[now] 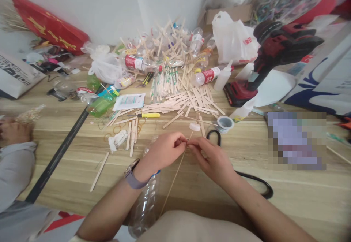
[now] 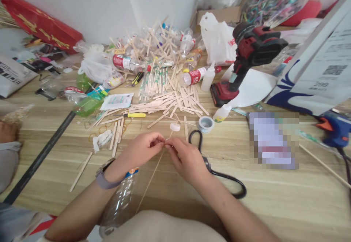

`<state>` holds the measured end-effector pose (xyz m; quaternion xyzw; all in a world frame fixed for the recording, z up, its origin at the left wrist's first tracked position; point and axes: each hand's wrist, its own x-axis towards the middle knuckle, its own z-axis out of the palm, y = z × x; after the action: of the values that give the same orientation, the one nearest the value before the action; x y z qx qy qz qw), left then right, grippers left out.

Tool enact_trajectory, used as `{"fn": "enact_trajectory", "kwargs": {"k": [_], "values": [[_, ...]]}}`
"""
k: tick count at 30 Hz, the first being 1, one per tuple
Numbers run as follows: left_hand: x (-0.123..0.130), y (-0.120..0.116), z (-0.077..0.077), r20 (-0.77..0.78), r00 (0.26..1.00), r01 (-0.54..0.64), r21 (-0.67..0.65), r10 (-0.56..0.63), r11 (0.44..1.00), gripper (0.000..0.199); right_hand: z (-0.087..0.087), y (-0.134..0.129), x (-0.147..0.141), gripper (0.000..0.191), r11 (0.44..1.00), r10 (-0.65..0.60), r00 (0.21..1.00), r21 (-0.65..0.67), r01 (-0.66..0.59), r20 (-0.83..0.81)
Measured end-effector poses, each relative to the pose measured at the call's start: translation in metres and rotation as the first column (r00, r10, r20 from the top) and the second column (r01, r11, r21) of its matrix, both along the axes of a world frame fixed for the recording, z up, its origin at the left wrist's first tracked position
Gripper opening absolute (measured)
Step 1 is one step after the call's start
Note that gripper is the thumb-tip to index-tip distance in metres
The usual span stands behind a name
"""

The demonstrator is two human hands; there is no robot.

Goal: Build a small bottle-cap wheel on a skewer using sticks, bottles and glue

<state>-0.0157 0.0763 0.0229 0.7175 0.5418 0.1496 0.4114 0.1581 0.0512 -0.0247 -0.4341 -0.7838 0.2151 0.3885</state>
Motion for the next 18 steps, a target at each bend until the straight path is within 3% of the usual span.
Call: {"fn": "enact_trajectory", "kwargs": {"k": [4,7,18], "values": [[0.0005,-0.0001,-0.0009,-0.016,1.000,0.005,-0.001,-0.005,1.000,0.016,0.0021,0.0025,-0.0001,0.013,0.997,0.003,0.997,0.083,0.004,-0.080],[0.0008,-0.0005,-0.0009,-0.018,1.000,0.010,0.002,-0.010,1.000,0.018,0.0011,0.0032,0.0004,0.014,0.998,0.028,0.992,0.055,-0.021,-0.125],[0.0036,-0.0006,0.0010,-0.082,0.996,0.024,0.003,-0.024,1.000,0.017,-0.0017,0.0017,0.0003,0.020,0.997,0.013,0.996,0.083,-0.005,-0.089]]}}
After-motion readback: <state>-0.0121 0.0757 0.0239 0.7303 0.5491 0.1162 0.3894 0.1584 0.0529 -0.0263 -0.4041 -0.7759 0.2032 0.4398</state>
